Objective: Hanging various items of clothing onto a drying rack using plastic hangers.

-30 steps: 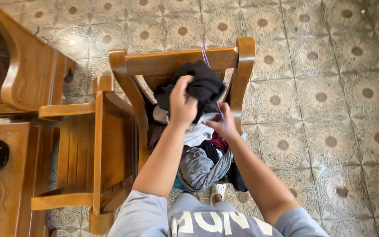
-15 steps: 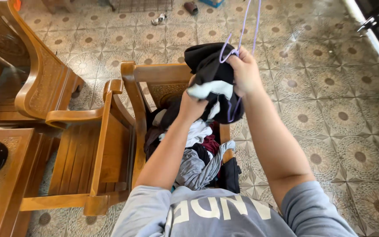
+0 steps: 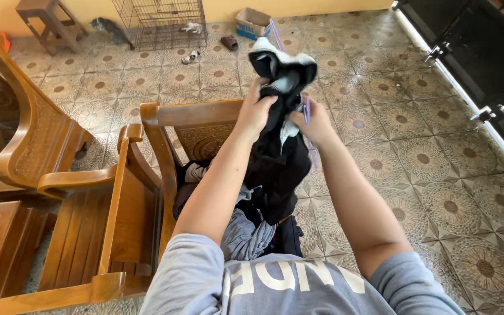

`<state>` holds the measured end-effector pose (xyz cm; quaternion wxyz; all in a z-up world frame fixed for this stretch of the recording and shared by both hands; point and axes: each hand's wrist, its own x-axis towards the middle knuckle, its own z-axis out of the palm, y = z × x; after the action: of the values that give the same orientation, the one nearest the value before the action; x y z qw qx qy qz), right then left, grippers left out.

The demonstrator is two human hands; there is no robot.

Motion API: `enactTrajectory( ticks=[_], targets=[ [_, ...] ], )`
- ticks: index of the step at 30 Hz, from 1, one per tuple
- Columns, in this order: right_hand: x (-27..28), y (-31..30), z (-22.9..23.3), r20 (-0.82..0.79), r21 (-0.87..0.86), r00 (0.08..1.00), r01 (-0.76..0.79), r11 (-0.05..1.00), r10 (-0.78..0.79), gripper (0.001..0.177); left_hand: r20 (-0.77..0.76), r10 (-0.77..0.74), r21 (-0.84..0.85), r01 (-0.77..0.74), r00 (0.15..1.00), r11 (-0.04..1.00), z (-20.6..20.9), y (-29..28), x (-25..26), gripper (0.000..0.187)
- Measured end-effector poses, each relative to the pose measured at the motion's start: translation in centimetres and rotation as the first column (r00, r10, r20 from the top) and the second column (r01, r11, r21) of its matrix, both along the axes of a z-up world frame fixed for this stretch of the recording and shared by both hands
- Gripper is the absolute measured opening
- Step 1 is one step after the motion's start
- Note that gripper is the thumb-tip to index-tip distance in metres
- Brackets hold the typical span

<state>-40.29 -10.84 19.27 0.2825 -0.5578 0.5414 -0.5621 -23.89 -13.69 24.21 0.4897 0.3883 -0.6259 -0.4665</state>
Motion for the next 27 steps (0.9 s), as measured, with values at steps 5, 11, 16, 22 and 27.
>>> enactTrajectory(
  ticks=[5, 11, 16, 22, 27],
  targets=[
    [-2.3, 2.3, 5.2, 0.241, -0.058, 0.957, 0.177, 0.982, -0.158, 0.017, -0.469, 0.250, 0.182, -0.184, 0.847, 0.966, 0.5, 0.8, 3.3, 0.028],
    [-1.4, 3.5, 5.2, 0.527, -0.003, 0.850, -0.010, 1.000, 0.010, 0.021, 0.309, 0.000, 0.110, -0.035, 0.951, 0.993, -1.4, 0.5, 10.3, 0.031],
    [1.4, 4.2, 3.3, 0.532, 0.007, 0.822, -0.244, 0.970, 0.203, 0.029, 0.686, -0.153, 0.049, 0.164, 0.712, 0.985, 0.5, 4.8, 9.5, 0.084],
    [3.2, 8.0, 4.5, 0.515, -0.056, 0.819, -0.263, 0.963, 0.253, 0.009, 0.639, -0.205, -0.044, 0.301, 0.741, 0.953, -6.7, 5.0, 5.5, 0.071],
    [3.2, 12.5, 4.9, -0.412, -0.169, 0.807, 0.388, 0.906, -0.423, 0.041, 0.518, -0.200, 0.095, 0.177, 0.832, 0.980, -5.4, 6.0, 7.5, 0.059]
  ],
)
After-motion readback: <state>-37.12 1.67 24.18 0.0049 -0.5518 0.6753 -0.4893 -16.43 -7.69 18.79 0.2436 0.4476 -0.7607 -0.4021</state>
